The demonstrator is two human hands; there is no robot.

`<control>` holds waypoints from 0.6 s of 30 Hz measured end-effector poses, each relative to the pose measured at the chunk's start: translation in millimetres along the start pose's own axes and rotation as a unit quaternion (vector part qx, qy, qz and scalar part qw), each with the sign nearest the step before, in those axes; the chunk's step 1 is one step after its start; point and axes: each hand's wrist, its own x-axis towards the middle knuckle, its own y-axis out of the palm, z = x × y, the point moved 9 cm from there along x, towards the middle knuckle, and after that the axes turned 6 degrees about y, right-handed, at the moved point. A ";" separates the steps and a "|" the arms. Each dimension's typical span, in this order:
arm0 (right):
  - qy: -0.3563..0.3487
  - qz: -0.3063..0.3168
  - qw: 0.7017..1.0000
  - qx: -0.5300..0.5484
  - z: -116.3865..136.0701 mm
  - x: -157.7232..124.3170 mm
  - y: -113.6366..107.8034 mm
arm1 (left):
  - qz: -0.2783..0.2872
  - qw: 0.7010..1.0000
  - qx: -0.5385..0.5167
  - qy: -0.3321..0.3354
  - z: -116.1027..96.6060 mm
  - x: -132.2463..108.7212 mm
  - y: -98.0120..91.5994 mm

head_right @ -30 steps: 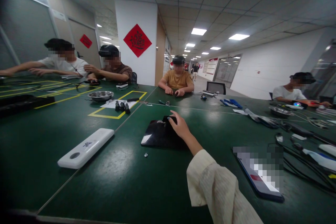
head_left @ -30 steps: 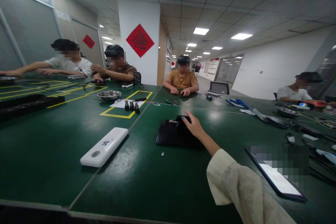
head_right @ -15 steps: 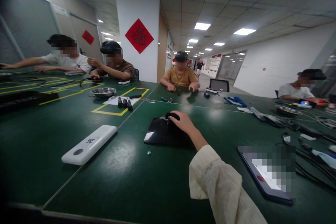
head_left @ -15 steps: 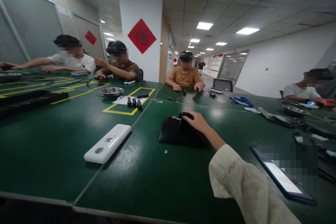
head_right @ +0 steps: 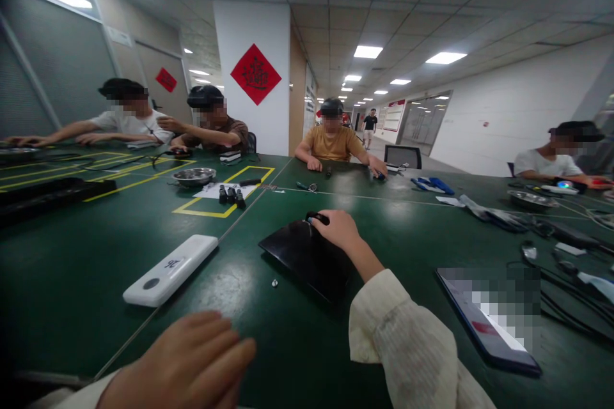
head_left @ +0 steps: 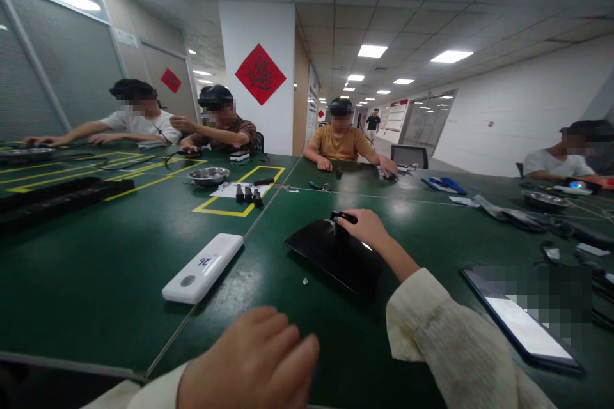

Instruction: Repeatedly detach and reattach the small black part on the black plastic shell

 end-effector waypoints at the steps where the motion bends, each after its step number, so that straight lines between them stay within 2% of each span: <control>1: 0.007 -0.001 1.000 0.002 -2.0 -0.8 -1.8 | 0.049 0.997 -0.001 -0.052 20.3 8.6 7.9; 3: 0.026 0.001 0.999 0.022 -9.2 -2.0 -4.7 | 0.142 0.982 -0.007 -0.128 51.6 19.3 25.6; 5: 0.056 0.005 0.997 0.055 -20.0 -3.0 -6.6 | 0.206 0.970 -0.014 -0.131 63.9 27.6 42.7; 7: 0.083 0.008 0.993 0.085 -30.0 -4.1 -7.3 | 0.241 0.961 -0.011 -0.133 71.4 33.8 56.8; 13: 0.102 0.005 0.991 0.092 -37.8 -6.0 -11.4 | 0.307 0.922 0.030 -0.232 103.8 46.5 94.3; 15: 0.107 0.000 0.990 0.087 -38.9 -6.4 -14.0 | 0.318 0.918 0.028 -0.237 105.7 50.6 107.6; 18: 0.133 0.001 0.985 0.110 -46.2 -6.9 -14.5 | 0.304 0.928 0.020 -0.214 98.3 55.8 122.3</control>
